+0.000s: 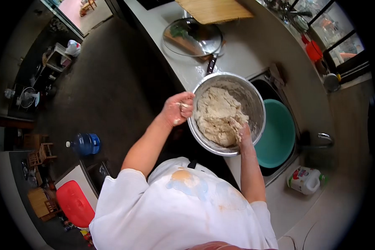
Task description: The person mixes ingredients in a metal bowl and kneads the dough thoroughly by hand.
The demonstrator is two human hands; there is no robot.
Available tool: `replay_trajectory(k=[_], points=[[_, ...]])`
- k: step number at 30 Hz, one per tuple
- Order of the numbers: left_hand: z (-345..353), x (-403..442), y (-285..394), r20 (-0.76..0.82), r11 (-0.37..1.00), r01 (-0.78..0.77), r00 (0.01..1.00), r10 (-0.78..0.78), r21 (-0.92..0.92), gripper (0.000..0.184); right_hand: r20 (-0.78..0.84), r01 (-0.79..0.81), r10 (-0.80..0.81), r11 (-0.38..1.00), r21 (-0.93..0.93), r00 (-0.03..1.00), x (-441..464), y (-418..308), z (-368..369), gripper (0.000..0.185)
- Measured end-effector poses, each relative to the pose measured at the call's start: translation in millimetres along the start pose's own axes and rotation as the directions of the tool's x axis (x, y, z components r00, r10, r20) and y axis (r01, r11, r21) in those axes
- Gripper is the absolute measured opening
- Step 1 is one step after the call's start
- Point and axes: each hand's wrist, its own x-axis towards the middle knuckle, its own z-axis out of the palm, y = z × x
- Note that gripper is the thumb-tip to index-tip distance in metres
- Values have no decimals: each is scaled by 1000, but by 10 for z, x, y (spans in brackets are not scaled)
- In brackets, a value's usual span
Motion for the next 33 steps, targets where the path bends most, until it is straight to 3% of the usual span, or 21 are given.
replay_trajectory(k=[1,2,4,6,8,9,11,12,13,14,15,17,18,23,24,26,27,28,29,31,33], points=[[-28,-22,58,-16,999,-8,1000,9,48,17,3,-71,72,981,182,997,-14,-31,28,34],[-140,-52,111,64,989,-51,997,42,141,20,-8,-75,77,981,179,997,-15,-29,43,34],[-293,-104,166,-72,961,0,997,21,278,22,-60,-2,-3,996,-85,998,3,-38,81,35],[-373,-81,128,-159,940,44,987,12,338,22,-62,-8,5,999,-47,998,-17,-100,142,35],[-404,-5,66,-316,904,-54,927,204,423,22,-63,-12,11,1000,-9,998,-42,-172,216,36],[-429,51,71,-312,905,-47,930,194,424,22,-50,19,-19,1000,3,999,-64,-198,237,35],[-438,255,89,-431,850,-199,792,432,488,17,-67,53,-52,998,15,996,-128,-267,228,35],[-426,349,134,-421,817,-235,763,491,527,13,-37,68,-82,958,-277,996,-140,-327,206,34],[-409,448,177,-419,784,-261,728,543,563,13,-4,77,-95,835,-545,995,-145,-375,159,34],[-372,528,214,-390,752,-262,725,567,605,14,-42,-47,24,691,-721,999,-111,-363,63,35],[-347,608,254,-360,716,-267,720,593,645,15,-63,-57,16,688,-723,998,-117,-350,-28,35],[-334,731,360,-282,650,-190,787,549,736,16,118,124,-41,234,-964,992,-162,-358,-81,36],[-309,744,392,-271,626,-135,817,509,768,18,72,75,-24,304,-950,997,-317,-633,71,37],[-294,609,326,-348,622,32,851,393,782,27,10,47,-139,272,-961,990,-468,-859,83,43],[-318,552,311,-344,618,40,858,382,786,27,21,133,-308,347,-928,951,-469,-878,51,44],[-368,427,255,-395,633,117,862,318,765,32,5,217,-466,403,-889,885,-476,-975,17,44],[-376,390,230,-391,631,121,867,309,766,32,-193,269,-397,838,-474,897,-461,-1079,31,42],[-381,355,208,-397,649,125,870,291,750,33,-315,281,-232,953,117,920,-443,-1141,26,40],[-390,329,194,-403,668,129,874,273,733,33,-325,282,-233,953,114,917,-434,-1160,-69,40],[-409,321,195,-392,684,126,885,250,719,33,-302,102,3,938,331,953,-443,-1191,-351,37],[-374,311,199,-363,653,118,897,253,748,32,-329,95,27,932,349,944,-462,-1182,-499,34]])
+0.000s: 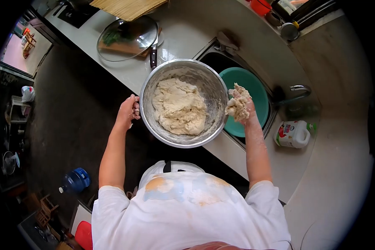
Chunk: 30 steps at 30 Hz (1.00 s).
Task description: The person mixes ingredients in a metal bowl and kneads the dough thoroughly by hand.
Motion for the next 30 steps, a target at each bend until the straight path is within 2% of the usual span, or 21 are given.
replay_trajectory(k=[2,4,7,9,11,12,13,14,16,17,18,19,20,21,22,24,26,27,28,29,30], points=[[26,14,20,2,999,-21,1000,21,36,31,47,-135,130,984,113,990,69,-7,-260,25],[-34,110,-37,88,982,-104,992,91,156,31,78,-165,158,982,96,984,119,33,-430,25],[50,71,35,94,973,-138,988,122,184,34,62,-215,212,975,47,975,104,44,-470,28],[103,22,95,78,967,-133,990,118,219,36,180,-273,256,959,75,950,133,65,-483,30],[126,34,94,80,963,-101,993,83,249,34,156,-184,199,977,-109,967,166,124,-446,32],[122,101,24,98,922,-153,987,126,357,34,301,-109,170,972,-210,938,32,29,-287,34],[181,108,-6,33,953,-92,996,86,290,27,362,-162,216,971,-174,907,3,-18,-188,33],[159,263,-173,36,933,-161,987,157,322,33,375,-150,222,966,-213,900,-2,-39,-145,35],[185,373,-377,-26,986,-116,992,120,123,44,359,-21,164,929,-371,919,-23,-44,-136,37],[200,436,-431,-34,988,-80,996,86,131,53,349,68,121,872,-485,929,-10,-35,-163,39],[201,334,-453,-40,988,-150,988,152,44,59,355,186,63,760,-623,933,9,-42,-203,40],[184,274,-406,-22,986,-135,990,137,101,61,403,338,1,544,-768,915,41,-75,-241,42],[164,230,-372,5,980,-120,993,121,156,63,535,532,-41,192,-825,844,69,-131,-276,43],[144,178,-375,-8,968,-180,983,184,175,64,728,699,-30,-259,-667,685,100,-201,-288,45],[104,109,-383,-21,951,-238,969,246,196,65,883,705,59,-628,-330,465,120,-248,-290,46],[-27,-141,-318,-32,954,-255,964,263,156,66,946,660,202,-751,-17,254,78,-363,-121,44],[-16,-236,-327,-113,962,-246,959,259,115,67,943,639,320,-746,188,96,169,-441,-54,43],[-57,-331,-282,-112,980,-160,978,173,116,66,869,808,53,-400,-434,493,140,-440,-11,43],[-99,-448,-250,-93,991,-93,990,103,100,66,727,727,58,-142,-672,684,158,-458,42,42],[-106,-484,-303,-144,990,-122,981,131,70,65,544,536,59,117,-836,837,146,-462,139,42],[-95,-516,-344,-192,987,-155,968,162,49,65,413,344,124,373,-862,902,94,-493,283,45]])
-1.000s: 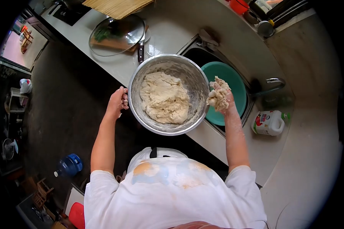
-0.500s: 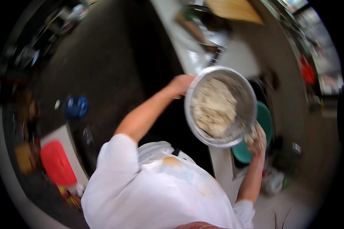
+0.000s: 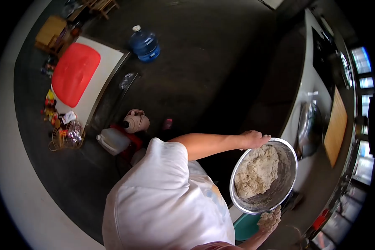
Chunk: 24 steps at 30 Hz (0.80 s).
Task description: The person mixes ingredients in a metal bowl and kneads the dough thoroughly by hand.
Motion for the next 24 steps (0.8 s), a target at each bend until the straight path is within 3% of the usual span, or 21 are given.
replay_trajectory(k=[1,4,6,8,10,11,12,13,15,16,18,19,20,21,22,23,24], points=[[-4,-50,-23,-20,1000,-6,1000,6,-11,65,47,-162,155,948,274,987,8,-118,22,47],[-299,-535,12,-83,989,-17,997,5,-145,63,54,6,-14,989,150,998,-226,-771,246,52],[-269,-753,42,-349,986,-158,928,129,-56,60,189,348,-307,903,-250,933,-215,-950,110,57],[-290,-1111,220,-441,976,-217,878,185,-23,57,346,630,-531,583,-513,773,-72,-1127,-81,59],[256,-1212,455,-550,995,-103,831,83,-6,56,530,702,-463,412,-581,711,427,-1098,-281,59],[366,-1489,655,-612,992,-125,782,120,35,55,581,738,-458,369,-564,673,463,-1236,-310,59],[474,-1669,699,-651,998,-38,757,66,57,55,605,783,-498,362,-506,621,483,-1368,-310,57],[606,-1847,764,-743,993,-37,660,108,112,55,626,824,-536,351,-446,567,500,-1503,-312,56],[931,-2456,1237,-845,991,83,532,43,103,55,679,883,-572,375,-284,461,371,-2007,-468,50],[1124,-2507,1265,-866,985,153,500,-4,84,56,713,891,-560,401,-211,421,427,-2140,-561,46],[1479,-2824,1457,-950,984,115,297,96,136,56,802,873,-440,446,-195,404,359,-2632,-767,40],[1643,-2940,1447,-962,989,119,267,55,89,56,813,936,-522,344,-75,257,480,-2662,-819,40],[1953,-3078,1535,-990,986,140,121,75,92,58,806,972,-583,231,51,96,590,-2628,-885,40],[2321,-3267,1678,-998,992,124,65,21,29,58,773,980,-634,143,141,-19,629,-2572,-1006,39],[2681,-3436,1795,-999,994,103,19,-38,-36,58,775,969,-629,149,195,-59,733,-2605,-1049,38],[2374,-3191,1897,-997,995,74,24,-70,-68,58,828,903,-560,372,216,33,1017,-2821,-929,37],[2487,-3130,1894,-997,996,33,-25,-78,-78,58,869,745,-480,622,240,121,1173,-2880,-954,36]])
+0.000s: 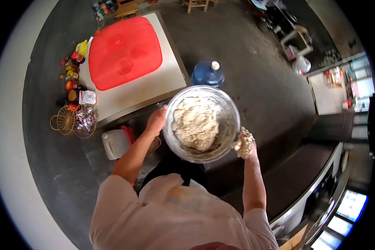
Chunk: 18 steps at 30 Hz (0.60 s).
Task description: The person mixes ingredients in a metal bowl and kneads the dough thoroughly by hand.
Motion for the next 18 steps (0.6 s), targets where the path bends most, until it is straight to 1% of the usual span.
replay_trajectory(k=[1,2,3,4,5,6,7,8,9,10,11,12,13,14,16,17,18], points=[[34,-143,1,-25,987,116,993,-119,-108,58,28,-74,70,984,162,997,30,50,-82,36],[65,-220,14,-111,989,68,990,-84,-134,59,11,-80,79,978,195,997,69,27,-119,33],[96,-316,14,-95,972,165,979,-183,-168,60,-7,-84,88,970,228,996,100,2,-160,31],[101,-485,-32,-67,942,276,954,-293,-192,61,80,250,-236,928,-278,968,57,-10,-202,33],[94,-624,-52,-76,941,276,953,-295,-195,61,203,407,-353,769,-494,913,126,-4,-221,34],[171,-447,-121,-80,940,314,942,-326,-134,62,319,544,-458,536,-646,830,193,1,-240,35],[223,-479,-149,-95,936,342,933,-348,-78,62,213,308,-257,916,-257,942,224,241,-202,37],[278,-523,-83,-102,936,343,931,-351,-84,62,225,-51,2,976,212,974,239,313,-197,39],[322,-525,-39,-149,938,314,930,-335,-148,61,283,210,-133,941,-264,950,335,381,-204,37],[328,-467,-9,-193,936,282,926,-323,-212,60,335,426,-265,627,-652,904,428,430,-211,35],[319,-515,53,-200,935,281,925,-324,-218,60,218,-46,32,997,63,975,431,513,-169,33],[280,-571,150,-195,942,302,925,-326,-144,60,359,-478,321,498,723,877,419,648,-134,31],[295,-516,130,-181,948,313,930,-320,-62,59,350,-474,326,498,726,878,486,887,-33,31],[350,-514,57,-186,947,316,928,-322,-62,59,256,-292,156,679,674,954,587,1251,42,33],[436,-493,-125,-206,963,268,941,-268,-30,58,194,-86,-37,805,587,980,632,1336,36,35],[439,-488,-146,-214,962,270,939,-270,-30,58,287,-308,133,602,737,949,626,1174,-37,33],[453,-475,-165,-254,971,239,940,-227,19,58,410,-482,266,327,813,872,664,1114,-53,31]])
